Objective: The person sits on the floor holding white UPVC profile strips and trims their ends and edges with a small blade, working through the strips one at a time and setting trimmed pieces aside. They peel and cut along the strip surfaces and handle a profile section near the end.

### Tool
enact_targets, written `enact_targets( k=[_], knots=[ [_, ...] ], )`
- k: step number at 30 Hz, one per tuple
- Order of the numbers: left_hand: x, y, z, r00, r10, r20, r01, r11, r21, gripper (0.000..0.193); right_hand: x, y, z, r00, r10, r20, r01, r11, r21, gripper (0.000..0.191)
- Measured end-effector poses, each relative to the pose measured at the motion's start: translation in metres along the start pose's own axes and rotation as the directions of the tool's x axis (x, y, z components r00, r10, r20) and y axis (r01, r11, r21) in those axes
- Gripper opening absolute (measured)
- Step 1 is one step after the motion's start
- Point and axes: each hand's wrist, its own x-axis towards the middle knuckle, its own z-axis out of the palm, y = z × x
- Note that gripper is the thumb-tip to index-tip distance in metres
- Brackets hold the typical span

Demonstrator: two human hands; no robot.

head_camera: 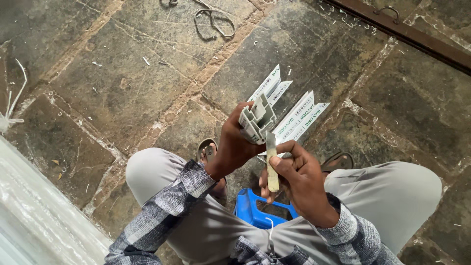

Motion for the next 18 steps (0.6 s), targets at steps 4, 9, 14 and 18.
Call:
enact_targets(
  k=[4,9,14,18],
  knots=[
    [0.0012,0.003,0.0002,0.999,0.032,-0.009,-0.031,0.999,0.042,0.074,0.0004,0.0014,-0.0002,1.0,0.004,-0.017,-0.004,1.0,0.004,0.02],
    [0.0024,0.0042,-0.0011,0.997,0.081,0.012,-0.082,0.994,0.072,0.075,0.0008,0.0005,-0.0007,1.0,0.0,0.009,0.0,1.0,0.03,0.021],
    [0.0013,0.0027,-0.0013,0.995,0.102,0.023,-0.104,0.987,0.125,0.078,0.0021,-0.0002,-0.0013,1.0,0.024,0.006,-0.024,0.998,0.052,0.022],
    [0.001,0.0017,-0.0012,1.0,0.02,0.013,-0.021,0.999,0.05,0.079,0.002,0.0,-0.001,0.999,0.037,0.01,-0.038,0.998,0.059,0.022]
  ],
)
